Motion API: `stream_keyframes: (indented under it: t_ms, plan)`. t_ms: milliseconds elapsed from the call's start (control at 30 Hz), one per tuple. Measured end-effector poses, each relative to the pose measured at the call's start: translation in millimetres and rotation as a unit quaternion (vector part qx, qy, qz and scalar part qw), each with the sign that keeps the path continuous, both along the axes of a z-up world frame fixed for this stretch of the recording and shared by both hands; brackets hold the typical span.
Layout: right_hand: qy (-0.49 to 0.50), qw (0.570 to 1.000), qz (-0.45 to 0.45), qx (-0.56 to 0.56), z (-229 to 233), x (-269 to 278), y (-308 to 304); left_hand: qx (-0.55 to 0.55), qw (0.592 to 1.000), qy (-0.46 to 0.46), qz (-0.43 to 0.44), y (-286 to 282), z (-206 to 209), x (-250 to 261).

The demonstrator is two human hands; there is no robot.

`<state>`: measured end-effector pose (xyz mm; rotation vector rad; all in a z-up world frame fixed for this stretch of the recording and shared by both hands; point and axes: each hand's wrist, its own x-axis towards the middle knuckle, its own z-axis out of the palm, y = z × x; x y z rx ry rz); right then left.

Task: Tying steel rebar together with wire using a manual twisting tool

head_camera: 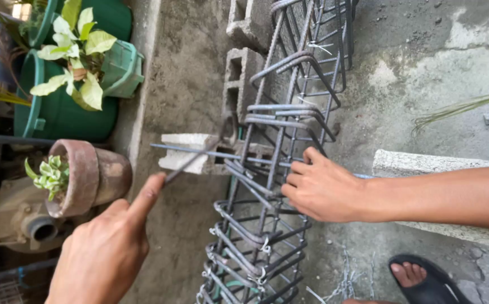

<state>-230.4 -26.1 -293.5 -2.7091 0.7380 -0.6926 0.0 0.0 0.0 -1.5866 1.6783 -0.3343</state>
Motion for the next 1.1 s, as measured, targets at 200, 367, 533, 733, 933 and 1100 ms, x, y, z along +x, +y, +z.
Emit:
stream_keyframes:
  t_ms: [200, 367, 533, 733, 933, 1100]
  plan:
    - [0.087, 0.991, 0.048, 0.093, -12, 6, 0, 0.128, 0.989, -0.070, 0.032, -9, -23, -8]
    - [0.035, 0.994, 0.046, 0.096, -13, 5, 0, 0.080, 0.991, -0.087, -0.062, -32, -1, -34]
    - [0.008, 0.996, 0.036, 0.085, -6, -2, -2, -0.076, 0.972, 0.156, -0.156, -19, -18, -15]
    - [0.018, 0.994, 0.044, 0.094, -6, -3, -5, 0.146, 0.982, -0.116, 0.010, -39, -1, -48]
    - [0.001, 0.995, 0.032, 0.093, -3, -5, -5, 0.119, 0.984, -0.105, -0.079, -29, -15, -8]
    - [-0.016, 0.996, 0.041, 0.083, -5, -3, -1, 0.072, 0.996, -0.034, -0.040, -41, 6, -51]
